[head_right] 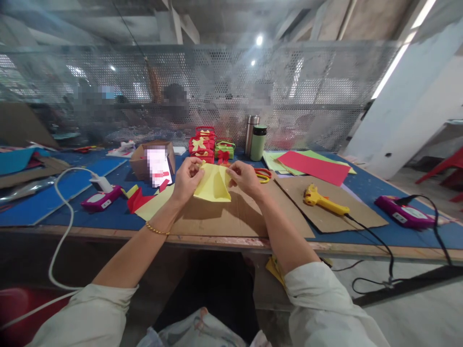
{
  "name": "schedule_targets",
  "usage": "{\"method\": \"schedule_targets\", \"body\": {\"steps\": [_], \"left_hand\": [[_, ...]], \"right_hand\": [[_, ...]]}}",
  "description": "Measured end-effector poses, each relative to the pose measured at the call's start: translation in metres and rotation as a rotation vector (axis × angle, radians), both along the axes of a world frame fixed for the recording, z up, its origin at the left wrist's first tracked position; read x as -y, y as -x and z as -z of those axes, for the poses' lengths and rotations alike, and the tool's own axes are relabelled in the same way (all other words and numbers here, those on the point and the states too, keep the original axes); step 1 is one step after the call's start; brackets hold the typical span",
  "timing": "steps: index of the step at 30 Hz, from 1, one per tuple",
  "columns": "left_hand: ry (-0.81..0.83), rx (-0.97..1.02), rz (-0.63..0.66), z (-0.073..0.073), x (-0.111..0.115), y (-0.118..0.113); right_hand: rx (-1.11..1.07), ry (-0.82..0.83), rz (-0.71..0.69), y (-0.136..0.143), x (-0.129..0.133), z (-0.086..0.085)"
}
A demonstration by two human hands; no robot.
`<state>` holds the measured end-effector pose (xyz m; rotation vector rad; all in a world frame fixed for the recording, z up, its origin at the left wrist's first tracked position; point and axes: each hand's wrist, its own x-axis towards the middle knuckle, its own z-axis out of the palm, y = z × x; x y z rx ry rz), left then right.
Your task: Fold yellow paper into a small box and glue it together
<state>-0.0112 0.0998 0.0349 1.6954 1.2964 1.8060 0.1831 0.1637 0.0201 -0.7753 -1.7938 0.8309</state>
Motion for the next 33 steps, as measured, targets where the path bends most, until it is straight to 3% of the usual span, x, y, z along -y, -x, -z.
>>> {"method": "schedule_targets", "body": {"steps": [22, 33], "left_hand": [[-0.022, -0.084, -0.078, 0.0024, -0.0040, 0.0057], [-0.003, -0.083, -0.065, 0.0052, -0.0070, 0.0078]], "right_hand": [[-0.186, 0.170, -0.120, -0.0004, 0.0005, -0.0067], [-0.187, 0.157, -0.131, -0.0004, 0.0025, -0.0086]]}}
